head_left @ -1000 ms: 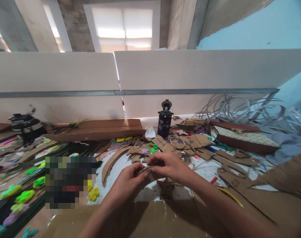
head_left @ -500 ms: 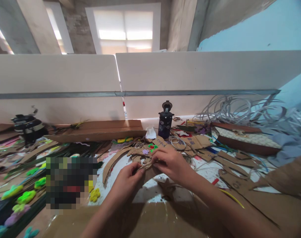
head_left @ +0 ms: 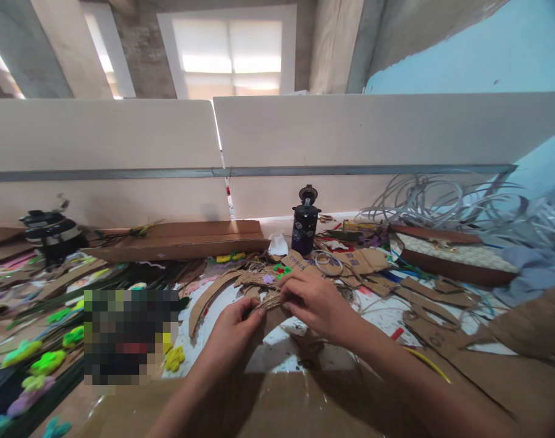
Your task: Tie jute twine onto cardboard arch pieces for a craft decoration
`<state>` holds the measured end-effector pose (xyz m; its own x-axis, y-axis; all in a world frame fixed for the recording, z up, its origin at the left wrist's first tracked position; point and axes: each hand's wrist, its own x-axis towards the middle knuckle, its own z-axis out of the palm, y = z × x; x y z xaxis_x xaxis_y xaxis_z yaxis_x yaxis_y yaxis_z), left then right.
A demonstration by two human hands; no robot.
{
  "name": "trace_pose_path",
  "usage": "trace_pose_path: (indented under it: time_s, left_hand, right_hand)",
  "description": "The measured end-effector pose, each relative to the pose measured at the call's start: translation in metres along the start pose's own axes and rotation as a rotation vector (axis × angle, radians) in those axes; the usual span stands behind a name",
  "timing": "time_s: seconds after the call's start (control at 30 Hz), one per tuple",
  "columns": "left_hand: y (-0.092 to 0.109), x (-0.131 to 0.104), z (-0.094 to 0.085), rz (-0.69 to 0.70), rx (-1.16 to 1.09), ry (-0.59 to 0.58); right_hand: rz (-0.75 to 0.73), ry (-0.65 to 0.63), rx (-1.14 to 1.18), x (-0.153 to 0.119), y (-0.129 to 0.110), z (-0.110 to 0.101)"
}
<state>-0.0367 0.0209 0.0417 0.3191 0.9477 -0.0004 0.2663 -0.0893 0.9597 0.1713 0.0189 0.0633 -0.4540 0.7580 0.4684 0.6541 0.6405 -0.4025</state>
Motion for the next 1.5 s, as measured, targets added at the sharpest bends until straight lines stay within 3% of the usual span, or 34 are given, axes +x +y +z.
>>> trace_pose_path:
  time_s: [0.2,0.37,0.6,0.77,0.93,1.07,1.2,1.37,1.5]
  left_hand:
    - [0.003,-0.003,0.002,0.020,0.043,-0.046]
    - [0.005,-0.006,0.004,0.019,0.073,-0.066]
    - [0.007,-0.008,0.004,0.008,0.164,-0.067]
    - [0.007,-0.005,0.003,-0.021,0.075,-0.051]
    - [0.010,-0.007,0.006,-0.026,0.046,-0.082]
    - [0.007,-0.005,0.005,-0.037,0.055,-0.053]
    - [-0.009,0.002,-0.002,-0.014,0.042,0.006]
    - [-0.034,0.012,-0.001,-0.091,-0.160,0.031]
    - [-0.030,0.009,0.003,-0.112,-0.281,0.073]
  right_hand:
    - [0.149,0.004,0.165,0.001,0.002,-0.002]
    - [0.291,-0.072,0.392,0.000,0.006,0.002]
    - [0.284,-0.107,0.368,0.000,0.002,0.002]
    - [0.338,-0.137,0.462,0.001,0.011,0.001]
    - [0.325,-0.129,0.411,0.000,0.003,0.001]
    - [0.264,-0.091,0.280,0.000,-0.002,-0.007]
    - [0.191,0.015,0.101,0.007,0.010,-0.019]
    - [0.357,0.244,0.156,0.034,0.033,-0.047]
    - [0.241,0.181,0.203,0.037,0.025,-0.051]
